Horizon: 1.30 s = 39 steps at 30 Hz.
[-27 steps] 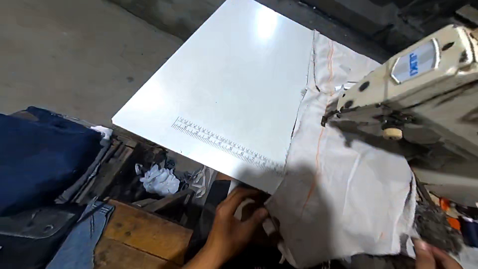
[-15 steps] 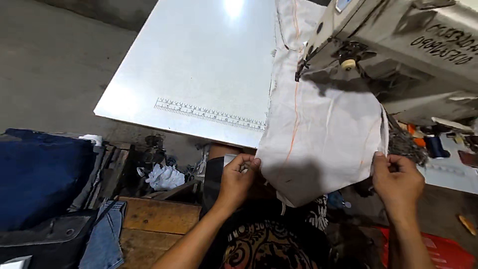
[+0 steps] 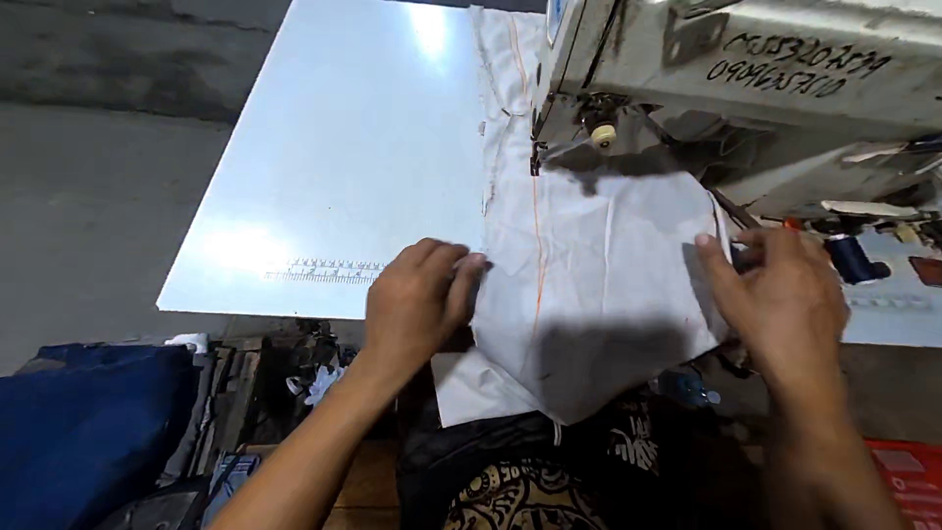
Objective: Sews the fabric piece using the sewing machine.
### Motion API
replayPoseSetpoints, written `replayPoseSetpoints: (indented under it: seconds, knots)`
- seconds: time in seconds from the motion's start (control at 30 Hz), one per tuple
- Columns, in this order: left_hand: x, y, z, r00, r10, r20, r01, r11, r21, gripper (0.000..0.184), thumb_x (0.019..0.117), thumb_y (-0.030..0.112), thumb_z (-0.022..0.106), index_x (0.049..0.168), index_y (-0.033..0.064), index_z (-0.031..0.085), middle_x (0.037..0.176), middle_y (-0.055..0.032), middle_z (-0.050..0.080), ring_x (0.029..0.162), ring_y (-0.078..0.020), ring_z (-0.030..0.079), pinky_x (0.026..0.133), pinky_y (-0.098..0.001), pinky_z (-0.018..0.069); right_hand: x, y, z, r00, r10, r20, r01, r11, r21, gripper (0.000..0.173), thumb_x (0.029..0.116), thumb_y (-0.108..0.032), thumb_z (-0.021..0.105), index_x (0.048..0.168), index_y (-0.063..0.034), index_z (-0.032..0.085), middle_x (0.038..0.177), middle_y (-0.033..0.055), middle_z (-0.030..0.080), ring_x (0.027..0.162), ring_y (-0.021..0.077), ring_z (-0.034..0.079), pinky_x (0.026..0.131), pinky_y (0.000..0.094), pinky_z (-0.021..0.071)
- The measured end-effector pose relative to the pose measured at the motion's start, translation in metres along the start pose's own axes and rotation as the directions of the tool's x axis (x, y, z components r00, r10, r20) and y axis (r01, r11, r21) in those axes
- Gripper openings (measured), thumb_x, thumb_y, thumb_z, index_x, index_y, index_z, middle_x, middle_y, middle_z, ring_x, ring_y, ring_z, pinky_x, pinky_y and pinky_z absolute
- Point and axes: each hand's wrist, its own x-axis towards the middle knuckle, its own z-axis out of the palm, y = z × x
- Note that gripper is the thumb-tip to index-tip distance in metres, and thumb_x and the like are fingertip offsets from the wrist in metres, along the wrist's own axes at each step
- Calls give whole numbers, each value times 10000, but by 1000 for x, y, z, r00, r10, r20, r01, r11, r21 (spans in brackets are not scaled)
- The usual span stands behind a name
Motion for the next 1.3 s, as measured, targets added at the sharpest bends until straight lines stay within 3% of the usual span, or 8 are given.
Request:
replayPoseSetpoints:
  seconds: [0.17,0.33,0.53,0.8,0.97,1.07,1.13,1.3]
  knots:
    - [-15,15,12,951,-294,95,301,951,-73,355,931,522,656,920,187,772,883,17,657,822,-170,616,706,-432,492,-9,17,17,994,62,88,-58,997,-42,623,986,-527,547,1130,70,648,1098,357,638,1052,576,607,817,770,425]
    - [-8,37,16,920,-368,136,389,898,-204,209,958,322,666,876,130,679,780,28,595,639,-73,574,559,-273,500,-9,14,22,998,37,47,-33,997,-70,571,1029,-465,489,1113,80,637,1084,354,636,1050,553,616,829,742,432]
    - [13,37,5,686,-528,500,692,263,-672,354,939,84,743,1222,103,530,748,-37,696,534,-79,598,492,-217,494,-11,14,25,998,56,28,-53,995,-86,580,1034,-470,471,1120,80,632,1111,352,633,1092,549,608,851,737,433]
    - [4,23,8,923,-320,216,367,899,-238,229,918,224,776,1076,109,656,765,15,631,606,-86,602,547,-279,537,-12,15,26,999,48,18,-47,997,-62,567,1033,-455,465,1108,84,625,1100,351,632,1050,547,620,803,731,439]
    - [15,31,5,988,-5,156,-11,995,102,196,911,234,722,1046,92,715,976,-131,628,839,-320,635,664,-456,522,-18,13,21,963,-181,-202,179,983,-30,597,984,-408,564,1359,58,542,1230,373,580,1128,567,559,885,677,454]
    - [27,32,7,942,244,231,-248,969,-12,351,996,323,594,1233,94,717,1362,-140,632,1197,-281,642,985,-433,538,-5,-13,10,838,-524,-151,534,845,33,450,1018,-282,579,1290,73,621,1240,309,644,1134,485,620,928,599,504]
    - [28,23,15,867,356,349,-369,929,-32,639,1033,566,451,1451,101,585,1591,-116,456,1467,-244,445,1191,-469,385,12,-32,20,699,-714,-37,710,689,144,422,1016,-330,561,1245,-3,698,1275,193,683,1195,365,640,997,526,511]
    - [26,-7,33,834,369,410,-413,910,20,852,986,763,272,1561,164,463,1650,-48,379,1533,-185,332,1242,-483,296,50,-57,61,404,-897,181,863,439,249,643,1022,-604,435,1463,-159,578,1574,34,488,1476,258,415,1179,564,334]
